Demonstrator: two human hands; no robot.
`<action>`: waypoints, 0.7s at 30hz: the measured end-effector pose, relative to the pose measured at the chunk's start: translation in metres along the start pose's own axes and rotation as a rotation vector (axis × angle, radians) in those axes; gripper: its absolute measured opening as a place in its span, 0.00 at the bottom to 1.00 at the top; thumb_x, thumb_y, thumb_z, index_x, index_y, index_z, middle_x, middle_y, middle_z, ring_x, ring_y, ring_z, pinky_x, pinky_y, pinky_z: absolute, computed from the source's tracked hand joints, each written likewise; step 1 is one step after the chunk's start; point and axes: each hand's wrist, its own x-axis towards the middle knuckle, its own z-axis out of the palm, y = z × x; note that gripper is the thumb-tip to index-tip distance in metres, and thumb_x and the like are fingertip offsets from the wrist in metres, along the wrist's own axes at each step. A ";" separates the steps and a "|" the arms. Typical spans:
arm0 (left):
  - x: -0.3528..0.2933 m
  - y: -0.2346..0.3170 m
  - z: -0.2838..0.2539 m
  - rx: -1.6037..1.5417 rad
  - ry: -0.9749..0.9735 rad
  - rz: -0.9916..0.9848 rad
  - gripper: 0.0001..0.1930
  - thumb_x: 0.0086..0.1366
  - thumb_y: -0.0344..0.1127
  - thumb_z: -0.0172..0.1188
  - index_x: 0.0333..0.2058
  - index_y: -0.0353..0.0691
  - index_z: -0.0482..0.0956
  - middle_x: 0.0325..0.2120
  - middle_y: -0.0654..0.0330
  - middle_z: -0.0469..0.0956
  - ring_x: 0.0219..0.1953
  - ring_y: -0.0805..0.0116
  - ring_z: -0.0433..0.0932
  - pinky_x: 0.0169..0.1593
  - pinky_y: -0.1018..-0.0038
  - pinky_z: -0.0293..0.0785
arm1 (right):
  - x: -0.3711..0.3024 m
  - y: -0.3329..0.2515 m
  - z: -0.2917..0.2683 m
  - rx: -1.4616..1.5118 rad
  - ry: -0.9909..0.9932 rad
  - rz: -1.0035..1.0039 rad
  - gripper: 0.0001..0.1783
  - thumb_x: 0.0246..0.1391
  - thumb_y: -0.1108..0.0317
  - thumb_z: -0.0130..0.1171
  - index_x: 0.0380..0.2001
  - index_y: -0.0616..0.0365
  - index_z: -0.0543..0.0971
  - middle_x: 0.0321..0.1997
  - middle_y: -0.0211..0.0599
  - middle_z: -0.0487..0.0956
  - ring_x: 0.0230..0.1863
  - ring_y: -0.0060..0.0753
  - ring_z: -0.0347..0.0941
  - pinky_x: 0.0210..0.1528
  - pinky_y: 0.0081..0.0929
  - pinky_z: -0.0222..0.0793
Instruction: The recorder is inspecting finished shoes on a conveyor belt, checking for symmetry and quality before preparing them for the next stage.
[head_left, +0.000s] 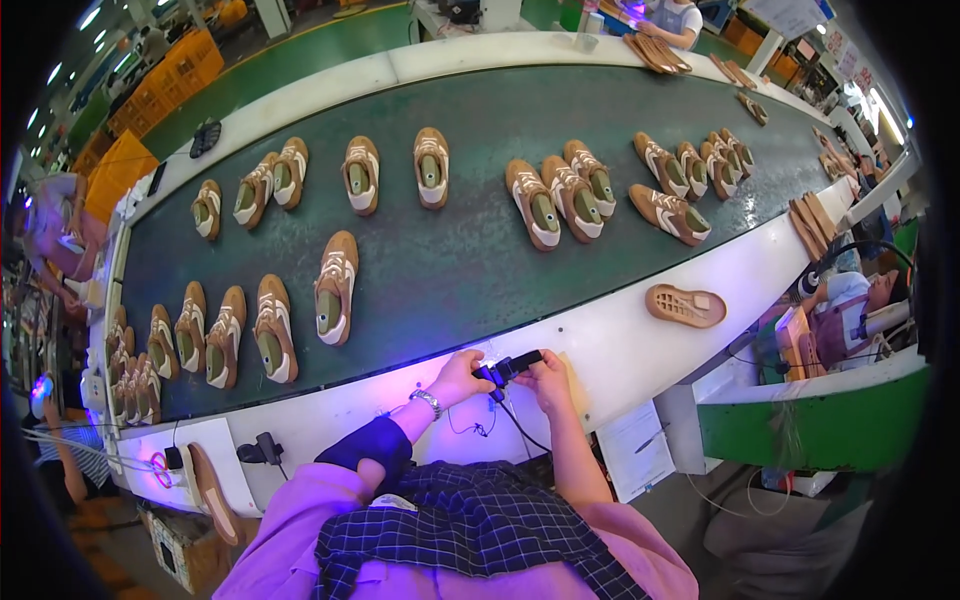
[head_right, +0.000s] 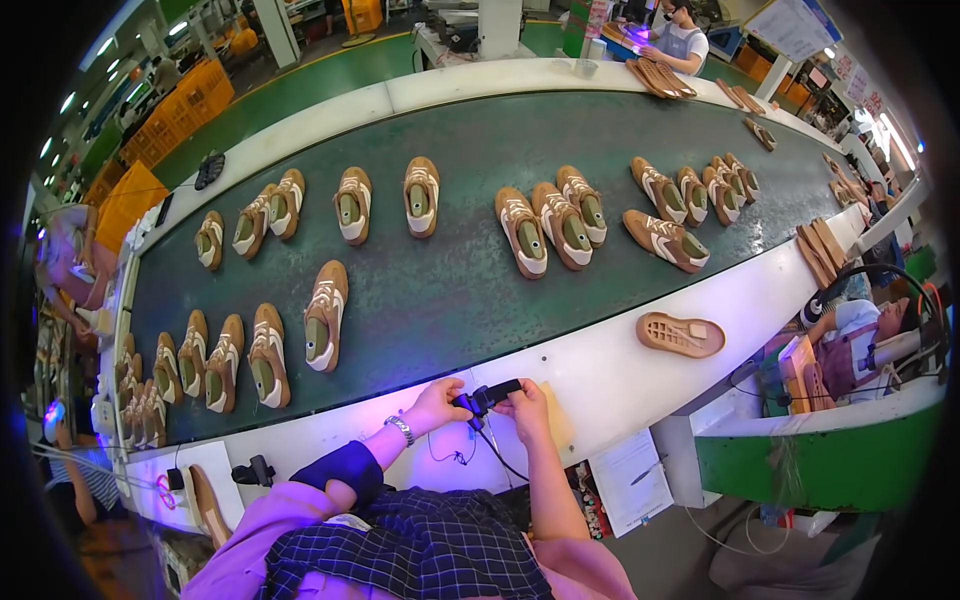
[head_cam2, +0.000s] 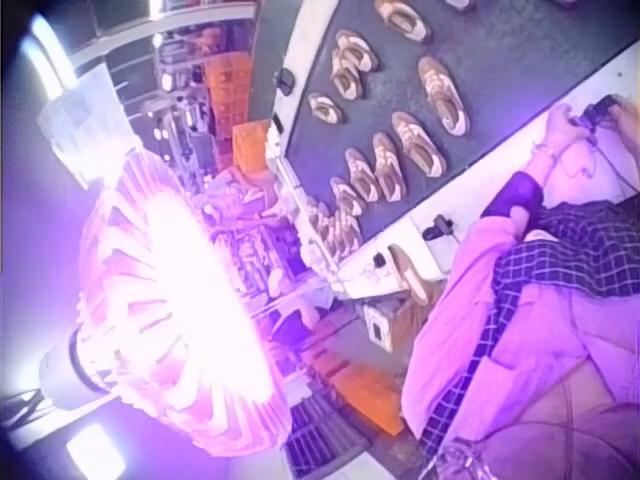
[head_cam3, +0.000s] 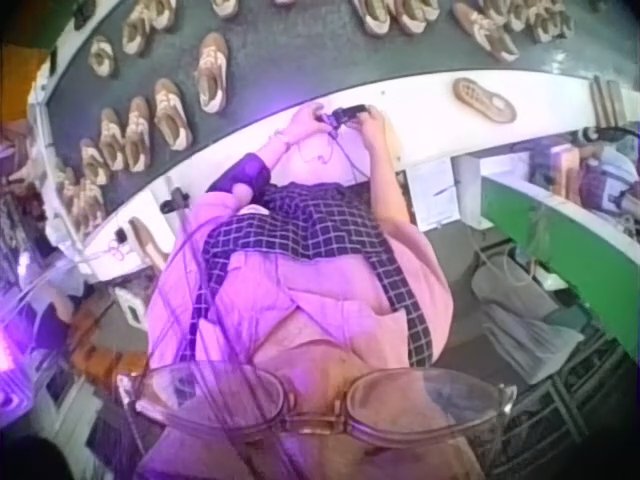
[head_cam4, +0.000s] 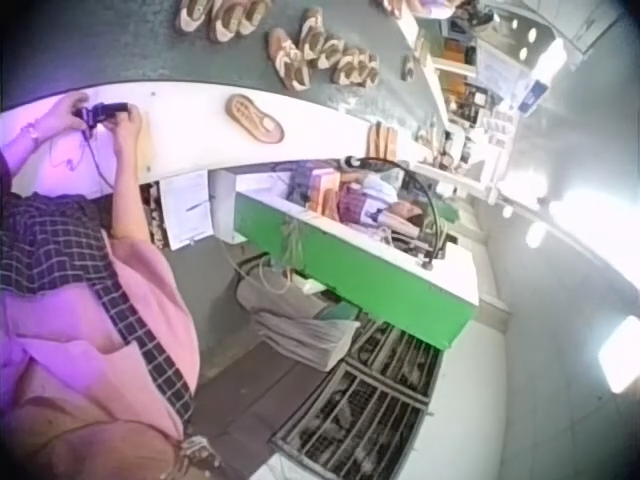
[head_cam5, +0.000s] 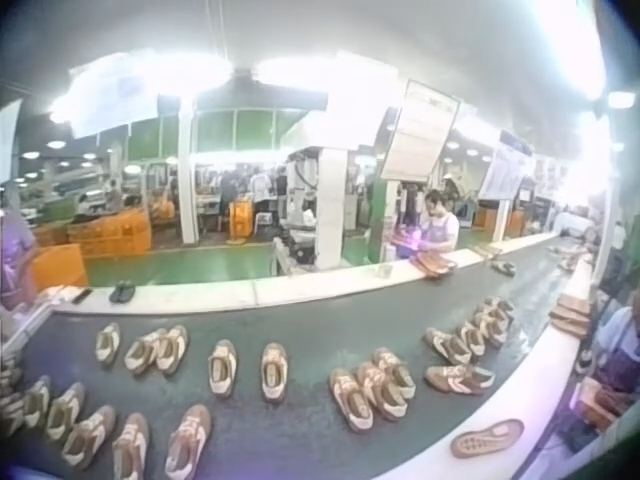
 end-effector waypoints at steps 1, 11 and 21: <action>0.002 -0.006 -0.001 -0.159 -0.048 -0.050 0.32 0.44 0.35 0.69 0.48 0.29 0.69 0.40 0.53 0.72 0.41 0.64 0.74 0.47 0.70 0.71 | -0.001 -0.003 0.001 -0.002 -0.002 0.007 0.03 0.56 0.72 0.50 0.33 0.59 0.71 0.29 0.36 0.76 0.27 0.28 0.74 0.31 0.28 0.77; -0.032 0.040 -0.028 -0.932 -0.229 -0.209 0.19 0.51 0.27 0.63 0.44 0.36 0.73 0.33 0.67 0.75 0.36 0.80 0.72 0.44 0.80 0.68 | -0.002 -0.024 0.012 0.292 -0.171 0.103 0.05 0.53 0.73 0.54 0.34 0.57 0.72 0.31 0.36 0.76 0.32 0.31 0.75 0.35 0.31 0.75; -0.066 0.075 -0.037 -0.961 -0.135 -0.052 0.21 0.53 0.29 0.64 0.46 0.36 0.71 0.35 0.67 0.75 0.36 0.80 0.72 0.44 0.81 0.68 | -0.034 -0.058 0.036 0.354 -0.267 0.050 0.07 0.51 0.68 0.57 0.33 0.57 0.75 0.33 0.36 0.78 0.36 0.30 0.76 0.39 0.32 0.73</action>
